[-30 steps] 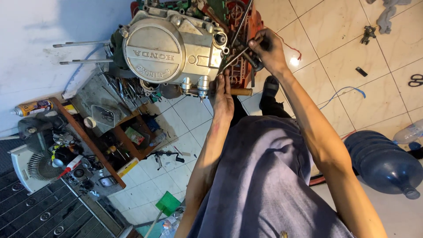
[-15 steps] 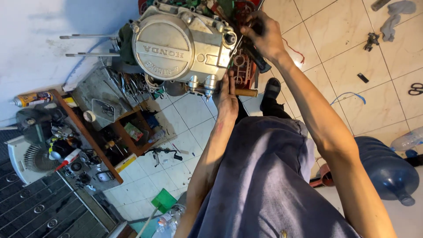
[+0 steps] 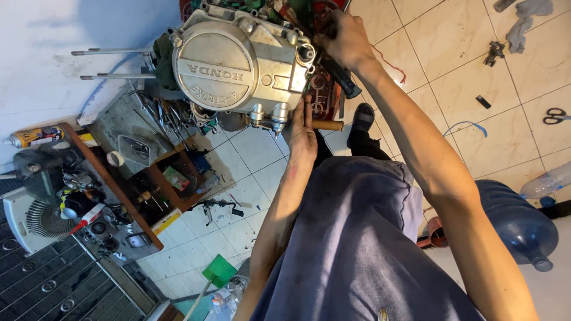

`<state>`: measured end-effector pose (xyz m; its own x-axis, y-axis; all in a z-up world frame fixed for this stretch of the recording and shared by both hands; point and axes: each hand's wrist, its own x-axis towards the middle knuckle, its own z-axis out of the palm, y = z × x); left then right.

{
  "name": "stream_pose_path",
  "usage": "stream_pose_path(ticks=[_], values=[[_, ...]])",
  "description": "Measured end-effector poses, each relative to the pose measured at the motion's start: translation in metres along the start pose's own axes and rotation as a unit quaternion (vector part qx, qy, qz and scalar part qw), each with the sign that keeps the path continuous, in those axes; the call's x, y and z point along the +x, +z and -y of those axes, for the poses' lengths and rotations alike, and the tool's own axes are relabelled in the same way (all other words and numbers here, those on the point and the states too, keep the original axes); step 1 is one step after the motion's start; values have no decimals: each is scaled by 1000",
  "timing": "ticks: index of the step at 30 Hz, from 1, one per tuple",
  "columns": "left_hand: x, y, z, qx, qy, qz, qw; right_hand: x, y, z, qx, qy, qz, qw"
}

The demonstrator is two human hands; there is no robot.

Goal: The person works on a Honda motorcycle engine placed on a red crate. They use a rubber mallet to tap the engine casing and a wrench to tighten bolts. The person also uses a T-handle tool to adjust internal components of the engine.

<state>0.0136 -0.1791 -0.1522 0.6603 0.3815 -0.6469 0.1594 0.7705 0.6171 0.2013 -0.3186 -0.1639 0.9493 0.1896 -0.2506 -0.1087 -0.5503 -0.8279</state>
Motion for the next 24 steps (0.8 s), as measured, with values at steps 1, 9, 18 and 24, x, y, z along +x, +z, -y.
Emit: stream_pose_path(ticks=[1,9,18,24], values=[[6,-6,2,-13,-8,27,1000,2,0,-2,-8,-13,5,1000],[17,28,11,1,-86,79,993,13,-9,-4,18,-32,24,999],[66,-11,55,0,-31,89,996,6,-29,22,-75,15,61,995],[74,0,71,19,-94,25,995,10,-51,30,-174,6,106,979]])
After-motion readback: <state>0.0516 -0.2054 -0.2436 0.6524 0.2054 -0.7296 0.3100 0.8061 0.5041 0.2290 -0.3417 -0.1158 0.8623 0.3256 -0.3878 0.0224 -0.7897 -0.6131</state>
